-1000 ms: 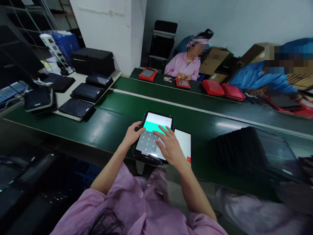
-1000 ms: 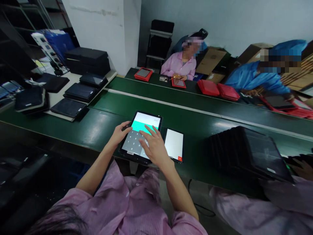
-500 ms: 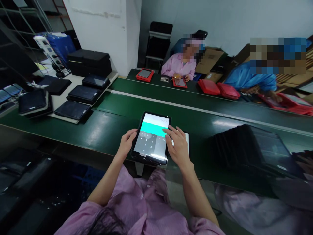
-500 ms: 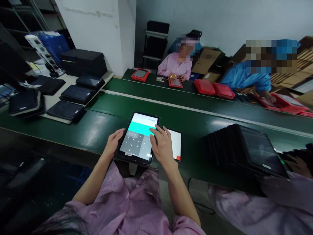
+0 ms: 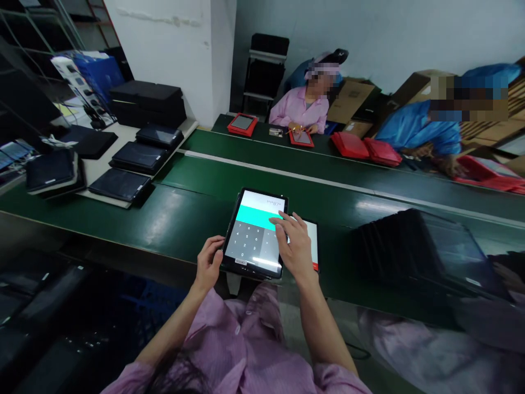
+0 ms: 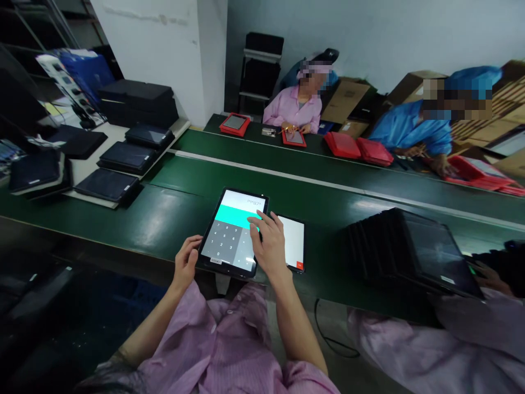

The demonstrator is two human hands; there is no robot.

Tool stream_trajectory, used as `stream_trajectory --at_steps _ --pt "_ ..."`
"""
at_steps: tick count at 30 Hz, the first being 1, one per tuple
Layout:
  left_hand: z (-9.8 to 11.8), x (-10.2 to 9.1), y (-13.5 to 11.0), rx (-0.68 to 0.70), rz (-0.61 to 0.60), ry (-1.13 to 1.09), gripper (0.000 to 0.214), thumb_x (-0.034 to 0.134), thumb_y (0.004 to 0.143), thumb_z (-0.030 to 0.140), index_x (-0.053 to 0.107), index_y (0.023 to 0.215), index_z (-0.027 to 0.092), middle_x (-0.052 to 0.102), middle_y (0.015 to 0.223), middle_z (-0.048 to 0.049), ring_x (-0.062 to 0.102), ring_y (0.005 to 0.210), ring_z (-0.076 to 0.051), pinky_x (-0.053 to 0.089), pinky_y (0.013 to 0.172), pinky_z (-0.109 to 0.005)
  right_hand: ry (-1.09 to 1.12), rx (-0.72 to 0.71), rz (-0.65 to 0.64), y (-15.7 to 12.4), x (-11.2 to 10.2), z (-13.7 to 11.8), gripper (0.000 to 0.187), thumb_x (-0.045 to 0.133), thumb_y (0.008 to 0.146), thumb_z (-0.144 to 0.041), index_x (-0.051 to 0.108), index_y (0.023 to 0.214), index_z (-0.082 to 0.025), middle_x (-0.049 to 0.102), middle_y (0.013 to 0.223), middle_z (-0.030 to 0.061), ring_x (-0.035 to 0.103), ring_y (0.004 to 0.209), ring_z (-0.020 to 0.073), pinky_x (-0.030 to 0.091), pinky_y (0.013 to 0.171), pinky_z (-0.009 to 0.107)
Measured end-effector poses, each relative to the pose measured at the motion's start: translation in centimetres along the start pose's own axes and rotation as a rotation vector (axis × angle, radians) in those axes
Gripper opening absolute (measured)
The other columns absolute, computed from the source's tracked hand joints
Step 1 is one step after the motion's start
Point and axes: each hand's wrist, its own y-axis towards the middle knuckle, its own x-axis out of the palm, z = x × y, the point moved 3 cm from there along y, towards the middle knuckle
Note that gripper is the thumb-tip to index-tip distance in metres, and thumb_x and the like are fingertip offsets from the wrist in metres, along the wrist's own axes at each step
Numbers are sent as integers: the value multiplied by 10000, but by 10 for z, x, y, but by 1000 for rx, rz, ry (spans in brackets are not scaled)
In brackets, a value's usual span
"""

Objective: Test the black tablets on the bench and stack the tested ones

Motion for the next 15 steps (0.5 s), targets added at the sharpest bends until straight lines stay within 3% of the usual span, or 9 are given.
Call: stream_trajectory --at_steps 6,15 --pt "-7 9 -5 32 98 36 438 550 1017 594 756 1044 208 708 1191 -138 671 1158 -299 520 1050 -460 12 59 193 -5 -1 0 311 435 1126 -320 734 1173 -250 818 1145 65 745 1207 265 494 1175 573" --pt "-17 12 -5 69 122 51 478 496 1013 632 721 1020 210 697 1149 -138 662 1116 -304 518 1021 -463 -64 23 256 -13 -9 1 307 442 1111 -250 748 1128 -240 831 1080 54 764 1170 264 499 1157 554"
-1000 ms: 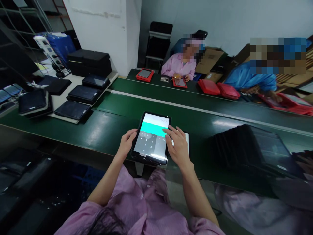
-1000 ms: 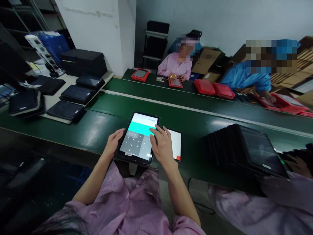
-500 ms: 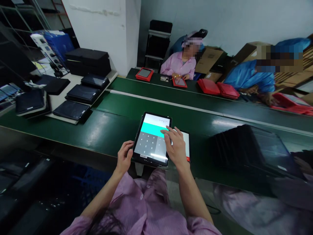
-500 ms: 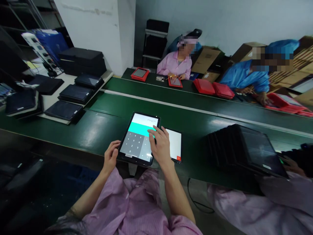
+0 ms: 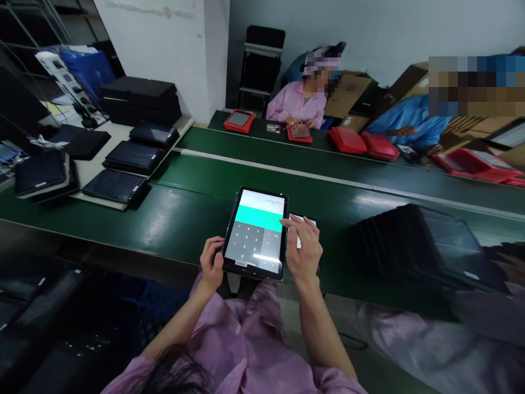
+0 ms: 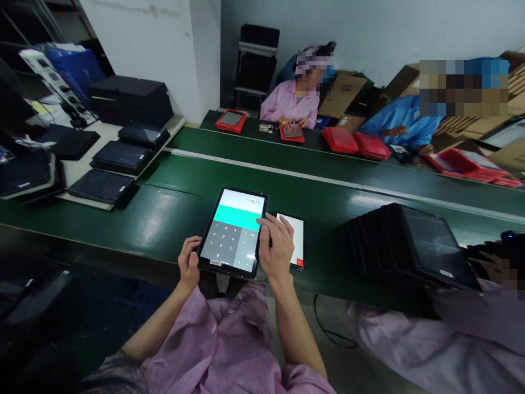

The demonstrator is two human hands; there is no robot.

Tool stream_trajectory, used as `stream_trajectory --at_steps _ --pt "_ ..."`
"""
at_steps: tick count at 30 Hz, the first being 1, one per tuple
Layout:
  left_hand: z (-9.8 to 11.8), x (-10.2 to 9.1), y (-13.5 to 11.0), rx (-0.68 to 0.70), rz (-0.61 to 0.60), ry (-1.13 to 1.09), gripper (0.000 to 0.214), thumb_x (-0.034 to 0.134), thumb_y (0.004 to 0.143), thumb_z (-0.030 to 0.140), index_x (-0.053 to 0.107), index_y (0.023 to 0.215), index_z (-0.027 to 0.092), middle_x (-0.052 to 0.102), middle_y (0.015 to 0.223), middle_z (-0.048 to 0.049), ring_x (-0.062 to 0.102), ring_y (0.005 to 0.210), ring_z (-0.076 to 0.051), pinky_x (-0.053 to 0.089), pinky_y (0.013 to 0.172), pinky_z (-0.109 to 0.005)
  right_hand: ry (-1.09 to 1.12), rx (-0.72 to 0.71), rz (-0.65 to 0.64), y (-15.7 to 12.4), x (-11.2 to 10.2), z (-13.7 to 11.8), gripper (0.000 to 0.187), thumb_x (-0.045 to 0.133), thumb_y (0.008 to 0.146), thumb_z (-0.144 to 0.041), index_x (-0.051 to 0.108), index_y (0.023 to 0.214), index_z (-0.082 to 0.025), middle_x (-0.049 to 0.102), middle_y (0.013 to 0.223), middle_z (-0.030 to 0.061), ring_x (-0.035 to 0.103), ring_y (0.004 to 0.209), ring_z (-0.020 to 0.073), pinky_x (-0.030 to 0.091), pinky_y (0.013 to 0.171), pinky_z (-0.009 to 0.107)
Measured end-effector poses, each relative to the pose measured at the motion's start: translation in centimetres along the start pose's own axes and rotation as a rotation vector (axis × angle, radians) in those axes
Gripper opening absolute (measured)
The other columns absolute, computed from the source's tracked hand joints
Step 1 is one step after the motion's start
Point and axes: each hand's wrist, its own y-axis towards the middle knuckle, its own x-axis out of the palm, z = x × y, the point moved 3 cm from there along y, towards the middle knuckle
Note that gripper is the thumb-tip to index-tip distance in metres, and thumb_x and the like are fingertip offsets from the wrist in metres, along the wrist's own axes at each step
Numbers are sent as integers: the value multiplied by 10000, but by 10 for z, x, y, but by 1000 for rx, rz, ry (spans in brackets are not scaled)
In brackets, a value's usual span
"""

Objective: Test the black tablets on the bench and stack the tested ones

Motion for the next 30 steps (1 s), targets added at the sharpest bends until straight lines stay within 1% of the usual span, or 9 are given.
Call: stream_trajectory --at_steps 3,5,11,12,15,17,23,26,30 --pt "-1 1 -1 1 12 8 499 475 1013 650 717 1016 213 695 1144 -141 660 1113 -310 522 1012 -472 -34 -2 -35 1 0 1 331 432 1114 -255 760 1069 -249 834 1025 48 763 1169 268 478 1171 565" --pt "-2 2 -2 -5 19 25 516 460 1014 661 713 1009 212 695 1141 -142 661 1111 -312 525 1008 -472 -32 -8 -71 1 2 2 326 437 1113 -257 760 1068 -257 835 1030 46 757 1184 266 463 1185 565" --pt "-3 3 -3 107 27 -16 408 453 1062 522 708 1047 205 689 1148 -129 665 1095 -287 527 981 -438 31 -89 -217 3 11 3 277 476 1109 -247 703 1266 -269 810 1217 50 700 1299 263 461 1199 555" --pt "-3 4 -3 119 31 -20 396 449 1068 503 709 1054 203 686 1155 -128 665 1096 -284 528 978 -436 29 -95 -210 3 11 4 279 478 1108 -239 694 1282 -265 806 1228 53 699 1299 261 461 1199 554" --pt "-7 5 -5 143 56 -15 398 435 1077 482 710 1057 194 687 1156 -127 667 1093 -282 535 963 -439 -3 -77 -108 2 8 7 284 487 1102 -220 679 1310 -246 794 1246 69 713 1264 257 486 1175 544" --pt "-9 6 -6 156 77 -12 406 425 1081 480 707 1052 189 690 1143 -126 670 1082 -281 541 950 -442 -13 -68 -75 0 8 7 285 499 1097 -217 674 1320 -242 792 1242 76 722 1239 255 508 1152 535" --pt "-11 8 -5 183 90 -10 422 400 1083 482 696 1037 185 687 1124 -125 669 1063 -275 542 935 -436 27 -27 -76 -8 12 4 272 542 1092 -256 667 1333 -263 796 1232 70 732 1208 255 536 1136 536" --pt "-10 8 -4 189 106 16 454 380 1080 508 691 1012 184 689 1099 -124 672 1044 -278 547 921 -438 35 0 -61 -10 12 5 265 557 1087 -261 667 1329 -261 788 1244 70 717 1228 252 539 1131 528" --pt "-10 9 -4 186 104 8 453 383 1076 513 686 1004 184 690 1097 -123 670 1047 -282 548 923 -447 17 35 -67 -6 12 9 291 540 1092 -283 651 1358 -242 764 1297 96 682 1284 267 544 1118 522"
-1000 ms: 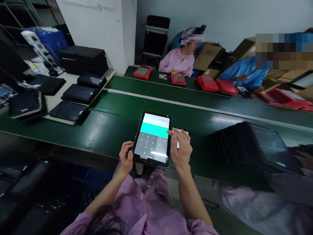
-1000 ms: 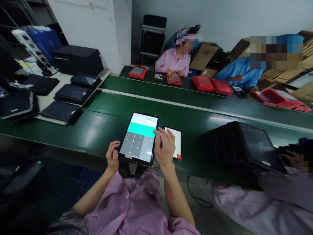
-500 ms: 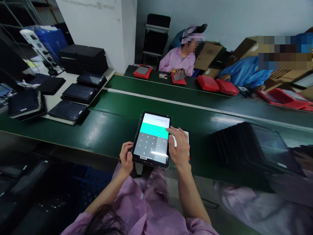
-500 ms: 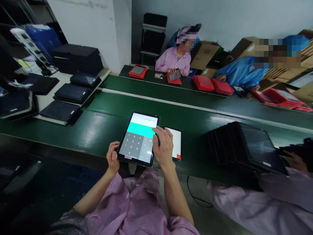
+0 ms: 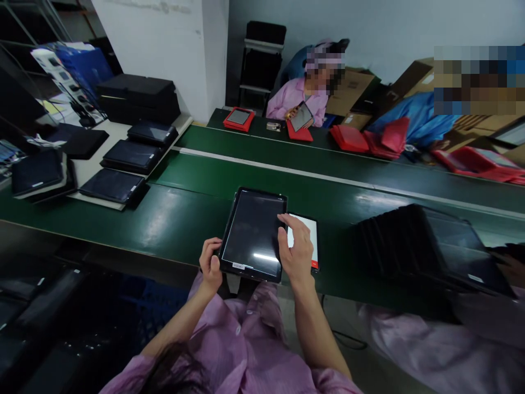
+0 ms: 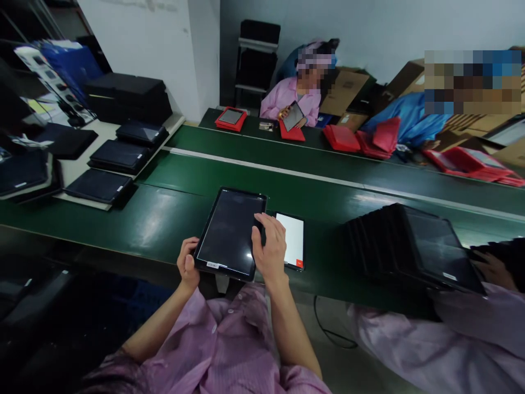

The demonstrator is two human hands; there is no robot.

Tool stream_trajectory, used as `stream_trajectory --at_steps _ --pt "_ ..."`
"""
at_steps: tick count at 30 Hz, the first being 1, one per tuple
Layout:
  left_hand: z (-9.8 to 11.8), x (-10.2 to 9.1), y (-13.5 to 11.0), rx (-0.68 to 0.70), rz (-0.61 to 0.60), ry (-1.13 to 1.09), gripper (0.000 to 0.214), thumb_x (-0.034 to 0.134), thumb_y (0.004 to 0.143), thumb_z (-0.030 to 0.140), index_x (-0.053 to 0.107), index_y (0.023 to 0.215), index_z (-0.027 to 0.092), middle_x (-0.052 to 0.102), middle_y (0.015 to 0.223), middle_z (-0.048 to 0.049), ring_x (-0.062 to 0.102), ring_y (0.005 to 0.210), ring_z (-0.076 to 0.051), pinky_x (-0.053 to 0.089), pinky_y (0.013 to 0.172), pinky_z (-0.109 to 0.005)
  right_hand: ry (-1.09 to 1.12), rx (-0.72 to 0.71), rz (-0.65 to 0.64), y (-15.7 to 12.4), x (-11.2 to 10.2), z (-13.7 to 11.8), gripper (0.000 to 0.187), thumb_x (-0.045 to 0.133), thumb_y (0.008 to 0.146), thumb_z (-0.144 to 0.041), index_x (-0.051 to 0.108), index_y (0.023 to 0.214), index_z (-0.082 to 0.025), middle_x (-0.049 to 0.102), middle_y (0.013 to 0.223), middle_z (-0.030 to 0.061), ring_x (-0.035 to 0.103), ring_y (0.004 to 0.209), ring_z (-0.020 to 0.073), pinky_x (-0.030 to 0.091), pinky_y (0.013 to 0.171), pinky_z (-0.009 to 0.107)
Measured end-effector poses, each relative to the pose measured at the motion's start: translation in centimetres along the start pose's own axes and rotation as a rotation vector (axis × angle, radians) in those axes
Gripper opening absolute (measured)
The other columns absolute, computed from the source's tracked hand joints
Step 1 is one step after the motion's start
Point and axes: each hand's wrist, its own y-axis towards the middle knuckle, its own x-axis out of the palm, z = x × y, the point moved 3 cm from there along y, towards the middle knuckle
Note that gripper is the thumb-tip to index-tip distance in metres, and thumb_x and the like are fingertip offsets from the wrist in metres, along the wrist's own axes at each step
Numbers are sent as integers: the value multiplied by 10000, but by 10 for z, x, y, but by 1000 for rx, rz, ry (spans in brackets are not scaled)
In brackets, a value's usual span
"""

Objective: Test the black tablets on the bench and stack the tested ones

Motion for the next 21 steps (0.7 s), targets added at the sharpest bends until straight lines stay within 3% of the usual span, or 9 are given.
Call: stream_trajectory --at_steps 9,14,21 --pt "2 0 2 -34 -5 20 490 378 1069 556 680 968 184 688 1081 -130 669 1040 -289 553 918 -456 -7 -42 -16 23 8 -2 272 499 1105 -292 676 1305 -240 783 1253 80 673 1309 266 523 1144 531" --pt "2 -1 2 -37 -21 27 494 369 1072 559 679 972 188 683 1082 -128 669 1039 -288 553 913 -448 -56 -21 -103 26 13 1 263 486 1115 -314 673 1286 -242 780 1272 63 631 1381 275 416 1241 594" --pt "-1 -1 1 -35 -27 12 467 368 1072 528 677 976 190 683 1096 -133 664 1043 -292 551 909 -452 -69 41 77 18 9 0 281 506 1099 -298 641 1330 -214 751 1297 110 665 1305 264 470 1197 578"
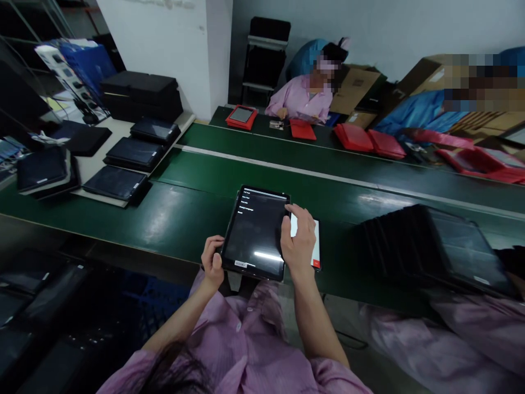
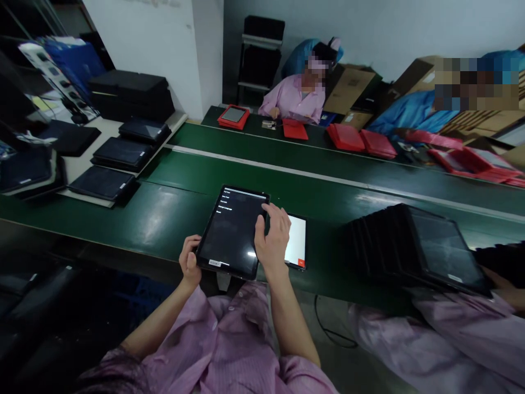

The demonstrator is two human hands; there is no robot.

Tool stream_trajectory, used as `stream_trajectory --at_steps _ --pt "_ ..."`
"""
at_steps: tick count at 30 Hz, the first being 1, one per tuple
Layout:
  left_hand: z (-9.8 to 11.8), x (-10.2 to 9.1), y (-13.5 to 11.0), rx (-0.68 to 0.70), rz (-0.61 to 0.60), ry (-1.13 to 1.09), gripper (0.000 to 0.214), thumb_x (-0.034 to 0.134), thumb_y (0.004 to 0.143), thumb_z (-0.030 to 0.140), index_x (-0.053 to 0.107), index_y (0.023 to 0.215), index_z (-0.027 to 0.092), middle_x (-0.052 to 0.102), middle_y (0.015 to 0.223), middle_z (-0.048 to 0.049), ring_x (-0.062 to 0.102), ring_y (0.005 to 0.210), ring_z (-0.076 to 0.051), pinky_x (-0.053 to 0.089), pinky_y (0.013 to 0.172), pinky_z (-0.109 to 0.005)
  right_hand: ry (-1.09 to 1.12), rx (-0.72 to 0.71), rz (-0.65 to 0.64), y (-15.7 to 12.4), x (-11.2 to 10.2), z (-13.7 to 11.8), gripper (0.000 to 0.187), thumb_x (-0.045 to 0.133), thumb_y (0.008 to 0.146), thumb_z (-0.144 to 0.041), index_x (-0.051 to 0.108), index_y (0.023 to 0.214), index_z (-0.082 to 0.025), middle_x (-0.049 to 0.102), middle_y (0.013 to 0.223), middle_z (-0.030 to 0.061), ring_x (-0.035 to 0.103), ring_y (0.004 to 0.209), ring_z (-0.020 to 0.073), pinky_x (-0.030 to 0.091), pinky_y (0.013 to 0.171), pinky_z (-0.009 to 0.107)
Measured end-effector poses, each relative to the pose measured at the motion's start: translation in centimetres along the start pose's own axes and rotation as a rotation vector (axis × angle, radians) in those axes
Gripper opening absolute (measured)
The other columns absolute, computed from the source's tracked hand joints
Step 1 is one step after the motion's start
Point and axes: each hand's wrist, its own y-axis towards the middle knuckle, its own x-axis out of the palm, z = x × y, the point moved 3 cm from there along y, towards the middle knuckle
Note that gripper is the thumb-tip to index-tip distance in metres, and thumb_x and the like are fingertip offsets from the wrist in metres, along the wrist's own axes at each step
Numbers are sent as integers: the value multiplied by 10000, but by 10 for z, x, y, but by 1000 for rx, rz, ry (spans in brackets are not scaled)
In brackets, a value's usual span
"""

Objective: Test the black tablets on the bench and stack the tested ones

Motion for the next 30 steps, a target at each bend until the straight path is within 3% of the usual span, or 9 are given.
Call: stream_trajectory --at_steps 7,13,23,30 --pt "2 0 1 1 6 12 479 371 1068 557 670 973 195 684 1089 -128 666 1043 -291 551 919 -453 -61 108 45 -4 0 1 246 540 1082 -340 665 1254 -216 781 1220 78 705 1211 257 379 1249 610" --pt "3 0 0 -8 4 29 490 372 1061 578 665 973 196 686 1084 -128 669 1040 -295 551 913 -454 -44 189 -21 -6 1 4 431 507 1088 -394 527 1478 -211 765 1305 102 647 1307 299 299 1273 675" --pt "4 0 1 -12 17 19 495 377 1062 567 676 949 189 693 1072 -131 669 1028 -293 554 904 -454 -32 202 -44 -6 1 5 465 497 1092 -409 491 1516 -219 753 1324 106 612 1353 305 278 1280 703" --pt "3 1 1 7 19 -31 459 389 1070 530 679 963 191 683 1079 -120 660 1030 -280 539 905 -433 78 39 -244 2 4 0 507 466 1102 -409 407 1572 -225 668 1457 125 555 1460 285 272 1311 668"
